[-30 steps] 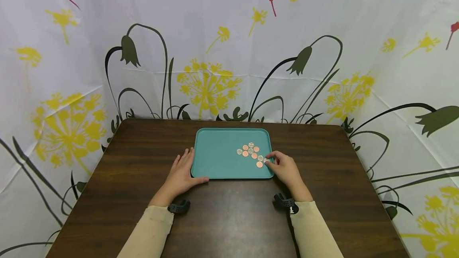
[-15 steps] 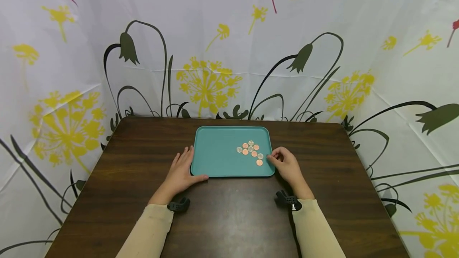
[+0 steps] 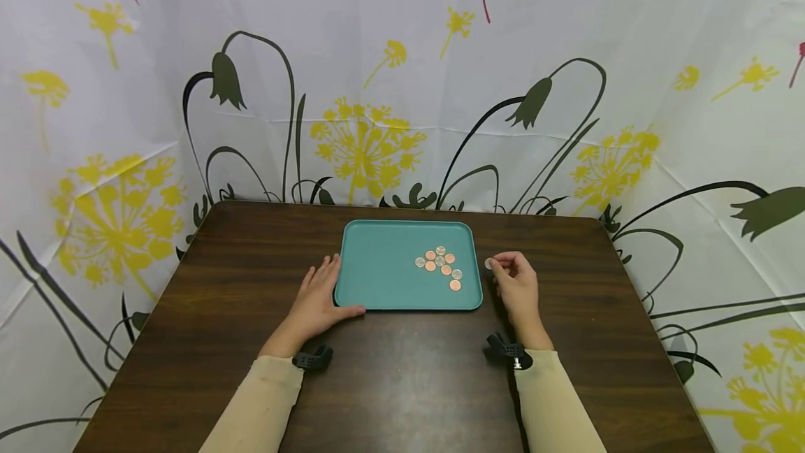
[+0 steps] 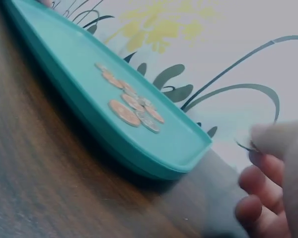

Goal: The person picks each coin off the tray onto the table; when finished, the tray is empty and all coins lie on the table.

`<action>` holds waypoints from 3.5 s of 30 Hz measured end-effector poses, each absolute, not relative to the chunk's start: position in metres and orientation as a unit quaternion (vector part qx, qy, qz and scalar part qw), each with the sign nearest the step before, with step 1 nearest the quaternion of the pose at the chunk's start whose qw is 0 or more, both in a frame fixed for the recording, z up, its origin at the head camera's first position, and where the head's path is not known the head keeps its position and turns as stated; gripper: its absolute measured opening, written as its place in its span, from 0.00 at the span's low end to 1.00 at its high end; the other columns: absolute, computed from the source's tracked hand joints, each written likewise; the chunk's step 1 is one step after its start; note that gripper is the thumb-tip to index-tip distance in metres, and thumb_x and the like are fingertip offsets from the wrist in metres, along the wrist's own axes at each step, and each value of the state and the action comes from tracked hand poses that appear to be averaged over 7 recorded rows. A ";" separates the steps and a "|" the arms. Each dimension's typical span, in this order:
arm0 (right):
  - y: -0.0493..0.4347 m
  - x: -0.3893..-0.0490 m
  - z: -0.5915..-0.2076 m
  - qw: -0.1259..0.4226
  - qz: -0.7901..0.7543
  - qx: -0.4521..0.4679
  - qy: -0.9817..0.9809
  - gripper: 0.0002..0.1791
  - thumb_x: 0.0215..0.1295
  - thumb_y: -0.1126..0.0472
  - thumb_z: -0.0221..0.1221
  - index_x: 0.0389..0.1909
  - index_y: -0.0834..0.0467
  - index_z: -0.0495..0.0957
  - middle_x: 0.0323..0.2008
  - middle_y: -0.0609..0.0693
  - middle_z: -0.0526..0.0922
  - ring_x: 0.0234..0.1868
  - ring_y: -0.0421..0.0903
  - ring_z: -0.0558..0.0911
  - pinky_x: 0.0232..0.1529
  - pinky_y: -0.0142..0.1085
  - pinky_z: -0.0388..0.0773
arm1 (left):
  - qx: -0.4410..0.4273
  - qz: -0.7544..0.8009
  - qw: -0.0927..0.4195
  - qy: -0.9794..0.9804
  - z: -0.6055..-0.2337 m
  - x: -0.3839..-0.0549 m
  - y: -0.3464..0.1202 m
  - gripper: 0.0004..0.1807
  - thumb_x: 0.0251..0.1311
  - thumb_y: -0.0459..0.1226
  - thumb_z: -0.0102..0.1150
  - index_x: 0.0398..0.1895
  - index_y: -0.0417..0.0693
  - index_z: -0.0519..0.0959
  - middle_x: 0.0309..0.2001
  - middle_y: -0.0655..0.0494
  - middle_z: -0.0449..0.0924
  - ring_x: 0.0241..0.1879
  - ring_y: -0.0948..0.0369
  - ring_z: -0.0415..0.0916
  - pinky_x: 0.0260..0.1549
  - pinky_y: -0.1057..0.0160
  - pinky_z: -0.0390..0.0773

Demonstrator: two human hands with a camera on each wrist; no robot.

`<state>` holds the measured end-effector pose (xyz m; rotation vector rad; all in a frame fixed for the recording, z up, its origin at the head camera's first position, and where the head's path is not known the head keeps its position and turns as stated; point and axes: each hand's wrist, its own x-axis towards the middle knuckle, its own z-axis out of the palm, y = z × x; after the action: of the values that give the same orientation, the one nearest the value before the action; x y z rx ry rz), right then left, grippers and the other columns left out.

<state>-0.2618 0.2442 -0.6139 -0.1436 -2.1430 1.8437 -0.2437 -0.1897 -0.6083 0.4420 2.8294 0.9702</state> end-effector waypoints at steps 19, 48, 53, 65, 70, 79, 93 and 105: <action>0.280 -0.328 -0.613 0.277 0.579 -0.156 -0.751 0.10 0.72 0.60 0.73 0.43 0.64 0.89 0.29 0.45 0.85 0.22 0.34 0.79 0.24 0.23 0.77 | 0.140 0.323 0.056 0.934 -0.609 -0.241 -0.190 0.72 0.59 0.65 0.77 0.90 0.37 0.45 0.90 0.39 0.43 0.90 0.41 0.39 0.86 0.34 0.36; 0.280 -0.338 -0.613 0.174 0.366 -0.154 -0.901 0.13 0.77 0.48 0.68 0.51 0.49 0.95 0.49 0.55 0.89 0.52 0.59 0.86 0.54 0.57 0.80 | 0.142 0.318 0.055 0.936 -0.608 -0.244 -0.189 0.71 0.60 0.65 0.76 0.90 0.37 0.45 0.90 0.39 0.43 0.90 0.41 0.38 0.86 0.34 0.35; 0.281 -0.339 -0.612 0.179 0.363 -0.146 -0.903 0.14 0.77 0.47 0.68 0.51 0.49 0.95 0.47 0.55 0.89 0.51 0.58 0.85 0.53 0.57 0.80 | 0.144 0.320 0.054 0.935 -0.608 -0.244 -0.188 0.71 0.60 0.65 0.76 0.90 0.37 0.45 0.90 0.39 0.42 0.90 0.41 0.39 0.86 0.34 0.35; 0.284 -0.328 -0.621 0.255 0.427 -0.114 -0.860 0.11 0.77 0.54 0.68 0.45 0.57 0.94 0.36 0.57 0.86 0.36 0.48 0.80 0.39 0.37 0.73 | 0.141 0.319 0.060 0.935 -0.611 -0.241 -0.186 0.71 0.60 0.64 0.76 0.90 0.37 0.45 0.90 0.38 0.43 0.90 0.40 0.39 0.86 0.33 0.36; 0.287 -0.302 -0.622 0.271 0.543 -0.084 -0.791 0.12 0.76 0.56 0.69 0.46 0.61 0.92 0.31 0.58 0.84 0.27 0.38 0.75 0.29 0.27 0.70 | 0.143 0.315 0.063 0.936 -0.609 -0.242 -0.183 0.71 0.59 0.64 0.77 0.90 0.38 0.44 0.90 0.39 0.43 0.90 0.41 0.39 0.86 0.34 0.36; 0.275 -0.287 -0.613 0.141 0.551 -0.057 -0.820 0.14 0.77 0.49 0.69 0.48 0.56 0.92 0.33 0.58 0.84 0.27 0.40 0.78 0.29 0.29 0.75 | 0.149 0.321 0.054 0.934 -0.606 -0.245 -0.181 0.71 0.59 0.63 0.77 0.90 0.37 0.45 0.90 0.38 0.44 0.90 0.40 0.39 0.86 0.34 0.36; 0.242 -0.289 -0.603 -0.022 0.495 0.081 -0.865 0.07 0.74 0.54 0.71 0.45 0.52 0.93 0.40 0.50 0.91 0.34 0.45 0.80 0.32 0.32 0.79 | 0.141 0.318 0.057 0.936 -0.608 -0.244 -0.190 0.71 0.59 0.65 0.76 0.90 0.37 0.44 0.90 0.38 0.42 0.90 0.40 0.38 0.86 0.33 0.35; 0.228 -0.285 -0.597 -0.079 0.422 0.139 -0.892 0.09 0.66 0.55 0.78 0.46 0.42 0.95 0.37 0.46 0.81 0.39 0.44 0.77 0.37 0.34 0.74 | 0.141 0.320 0.062 0.935 -0.608 -0.246 -0.188 0.72 0.59 0.65 0.76 0.90 0.38 0.44 0.90 0.39 0.41 0.90 0.41 0.37 0.86 0.34 0.34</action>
<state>-0.2854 0.2284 -0.5968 0.4594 -2.9528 1.3977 -0.2462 -0.1883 -0.6084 0.4253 2.8270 0.9680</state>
